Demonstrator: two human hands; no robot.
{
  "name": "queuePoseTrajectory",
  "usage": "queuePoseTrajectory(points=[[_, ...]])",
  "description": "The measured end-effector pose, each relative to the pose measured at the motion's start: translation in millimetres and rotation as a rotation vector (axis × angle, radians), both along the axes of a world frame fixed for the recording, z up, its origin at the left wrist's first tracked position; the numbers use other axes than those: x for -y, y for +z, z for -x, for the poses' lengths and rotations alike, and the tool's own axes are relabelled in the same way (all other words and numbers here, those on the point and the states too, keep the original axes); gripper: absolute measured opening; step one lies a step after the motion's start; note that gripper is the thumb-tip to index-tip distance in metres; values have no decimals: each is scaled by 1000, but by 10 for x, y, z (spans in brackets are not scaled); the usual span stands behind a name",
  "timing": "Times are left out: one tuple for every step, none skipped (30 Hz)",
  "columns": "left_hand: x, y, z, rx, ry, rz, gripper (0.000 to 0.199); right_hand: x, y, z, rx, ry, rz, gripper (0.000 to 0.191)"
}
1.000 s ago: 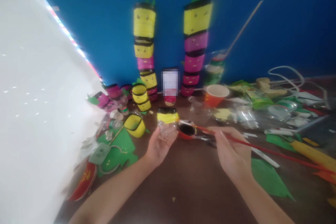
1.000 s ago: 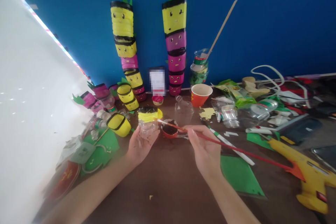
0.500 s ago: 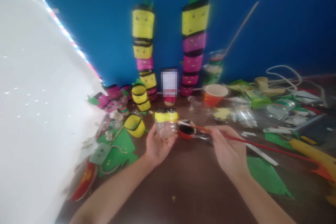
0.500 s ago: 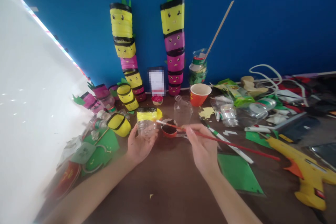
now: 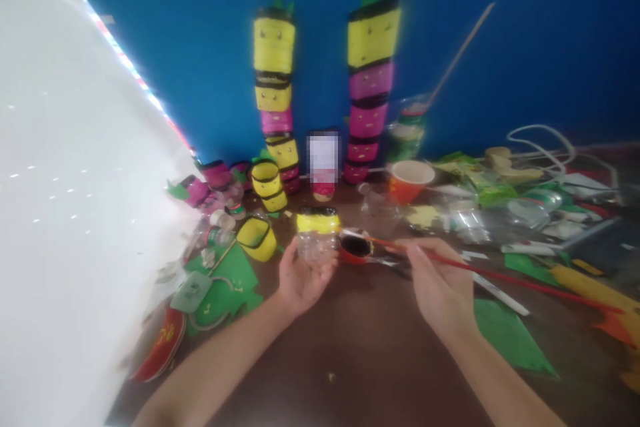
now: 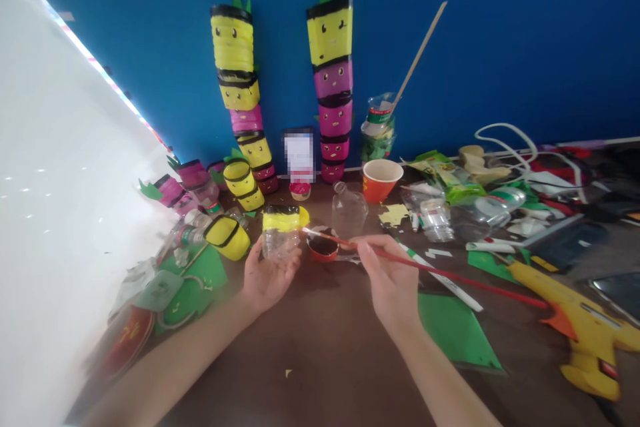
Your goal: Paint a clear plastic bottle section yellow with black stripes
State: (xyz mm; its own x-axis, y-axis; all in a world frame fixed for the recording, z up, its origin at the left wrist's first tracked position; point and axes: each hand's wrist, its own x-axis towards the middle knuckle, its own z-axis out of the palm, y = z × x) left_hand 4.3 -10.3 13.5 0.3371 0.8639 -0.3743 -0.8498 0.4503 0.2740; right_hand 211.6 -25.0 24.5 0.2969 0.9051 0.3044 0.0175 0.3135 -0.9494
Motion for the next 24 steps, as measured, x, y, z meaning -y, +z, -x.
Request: queuePoseTrajectory(points=[[3, 0, -3, -2, -1, -8, 43, 11, -2, 13, -4, 23, -2, 20], [8, 3, -8, -1, 0, -18, 41, 24, 7, 33, 8, 43, -4, 19], [13, 9, -15, 4, -2, -30, 39, 36, 26, 56, 29, 59, -6, 18], [19, 17, -22, 11, -2, -43, 37, 46, 49, 78, 52, 70, -8, 17], [23, 27, -28, 17, -2, -54, 36, 52, 73, 95, 71, 72, -8, 16], [27, 37, -33, 20, -1, -61, 36, 52, 93, 104, 84, 67, -4, 16], [28, 47, -37, 20, 2, -62, 36, 47, 105, 103, 87, 49, 3, 15], [28, 56, -38, 18, 9, -56, 37, 38, 107, 94, 78, 24, 8, 15], [26, 62, -38, 12, 17, -46, 38, 27, 99, 78, 60, -1, 11, 16], [24, 65, -37, 6, 22, -37, 39, 16, 84, 60, 35, -19, 10, 18], [21, 66, -36, -1, 24, -31, 40, 8, 64, 42, 9, -27, 5, 19], [19, 65, -35, -7, 23, -31, 41, 4, 44, 28, -15, -23, 1, 21], [18, 63, -35, -14, 21, -35, 42, 4, 27, 23, -30, -10, -2, 22], [19, 59, -36, -19, 21, -41, 42, 10, 19, 27, -34, 6, -2, 23], [21, 55, -37, -22, 23, -48, 40, 19, 21, 40, -23, 20, 2, 23], [23, 52, -39, -25, 24, -54, 39, 30, 35, 60, -3, 28, 7, 22], [25, 49, -41, -28, 25, -57, 37, 41, 58, 84, 22, 31, 12, 22], [27, 46, -42, -32, 24, -56, 37, 51, 88, 107, 47, 25, 16, 22], [27, 45, -42, -37, 22, -52, 36, 58, 120, 126, 68, 14, 19, 22], [25, 45, -42, -42, 22, -45, 37, 62, 149, 139, 84, -7, 24, 23], [22, 47, -41, -45, 24, -34, 38, 62, 170, 143, 96, -32, 30, 23], [19, 50, -41, -48, 29, -23, 38, 58, 180, 139, 100, -58, 38, 24], [15, 54, -41, -50, 39, -11, 39, 53, 176, 129, 94, -76, 45, 24], [13, 59, -42, -51, 48, 2, 39, 46, 161, 115, 75, -86, 48, 23]])
